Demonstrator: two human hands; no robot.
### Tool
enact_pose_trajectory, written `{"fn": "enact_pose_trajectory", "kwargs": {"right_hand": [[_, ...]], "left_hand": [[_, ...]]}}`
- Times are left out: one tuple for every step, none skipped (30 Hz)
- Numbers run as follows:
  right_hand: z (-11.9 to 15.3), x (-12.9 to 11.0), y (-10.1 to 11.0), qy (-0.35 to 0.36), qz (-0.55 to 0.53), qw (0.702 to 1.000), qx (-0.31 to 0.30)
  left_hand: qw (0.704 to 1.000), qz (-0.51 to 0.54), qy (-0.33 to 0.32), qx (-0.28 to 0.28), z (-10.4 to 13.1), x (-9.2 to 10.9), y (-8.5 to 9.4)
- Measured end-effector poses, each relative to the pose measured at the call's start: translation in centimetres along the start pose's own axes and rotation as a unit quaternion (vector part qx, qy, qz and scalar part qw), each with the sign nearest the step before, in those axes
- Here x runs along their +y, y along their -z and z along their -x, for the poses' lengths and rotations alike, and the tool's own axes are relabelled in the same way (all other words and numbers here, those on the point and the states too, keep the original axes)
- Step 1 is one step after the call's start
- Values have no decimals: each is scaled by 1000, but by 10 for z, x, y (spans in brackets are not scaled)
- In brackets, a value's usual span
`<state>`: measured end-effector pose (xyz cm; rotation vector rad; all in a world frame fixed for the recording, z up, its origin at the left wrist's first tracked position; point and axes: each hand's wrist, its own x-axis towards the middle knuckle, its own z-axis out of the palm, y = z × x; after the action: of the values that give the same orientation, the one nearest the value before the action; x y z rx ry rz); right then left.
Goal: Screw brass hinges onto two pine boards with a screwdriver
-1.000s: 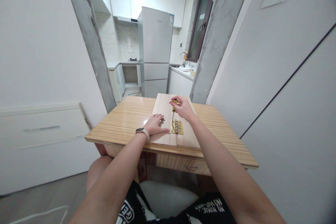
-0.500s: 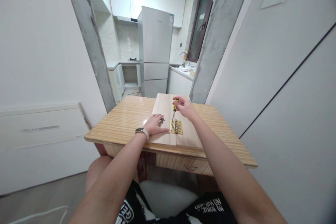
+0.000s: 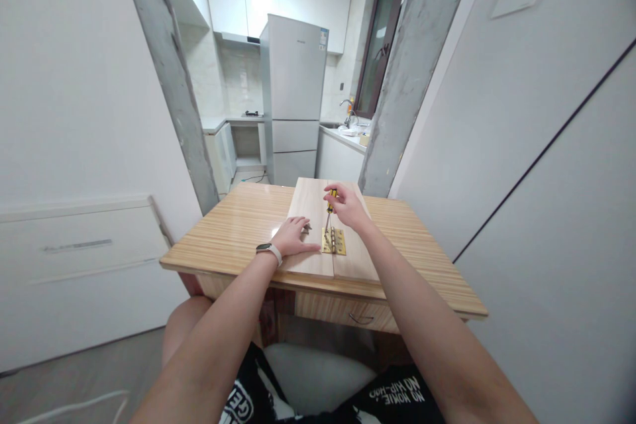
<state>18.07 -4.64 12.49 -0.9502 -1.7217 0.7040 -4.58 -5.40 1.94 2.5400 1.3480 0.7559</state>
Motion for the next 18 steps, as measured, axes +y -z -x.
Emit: {"fn": "enact_pose_trajectory", "kwargs": {"right_hand": [[0, 0, 2, -7, -9, 1000, -15], [1, -1, 3, -14, -21, 999, -31], [2, -2, 5, -19, -32, 998, -44], [2, -3, 7, -23, -42, 998, -52], [2, -3, 8, -25, -48, 997, -57], [3, -3, 9, -27, -53, 997, -58], [3, -3, 10, -30, -56, 996, -55], [3, -2, 10, -31, -57, 997, -50], [3, -1, 10, -31, -54, 997, -41], [3, 1, 9, -29, -44, 998, -28], [3, 2, 8, -24, -30, 999, -12], [3, 3, 7, -18, -14, 1000, 4], [3, 4, 6, -12, 4, 1000, 19], [3, 3, 5, -7, 21, 999, 30], [3, 2, 3, -4, 34, 999, 39], [4, 1, 2, -3, 42, 998, 44], [4, -1, 1, -3, 43, 998, 46], [4, -4, 0, -5, 36, 998, 44]], "left_hand": [[1000, 1, 1, 1, 0, 0, 0], [1000, 1, 1, 1, 1, 0, 0], [1000, 1, 2, 0, 1, 1, 0], [1000, 1, 3, 0, 1, 1, 1], [1000, 1, 3, -1, 1, 0, 1], [1000, 0, 3, -2, 1, 0, 0], [1000, 0, 2, -2, 1, 0, 0], [1000, 0, 1, -1, 1, 0, 0], [1000, 0, 0, -1, 1, -1, 0], [1000, -1, -2, -1, 0, -1, -1], [1000, -2, -3, 0, 0, -2, -1], [1000, -4, -4, 0, 0, -2, -1], [1000, -5, -4, -1, 0, -2, -1], [1000, -6, -4, -1, 0, -3, -2], [1000, -6, -3, -2, 0, -3, -2], [1000, -6, -3, -2, 0, -3, -2], [1000, -6, -3, -2, 0, -3, -2], [1000, -5, -3, -1, 0, -2, -2]]}}
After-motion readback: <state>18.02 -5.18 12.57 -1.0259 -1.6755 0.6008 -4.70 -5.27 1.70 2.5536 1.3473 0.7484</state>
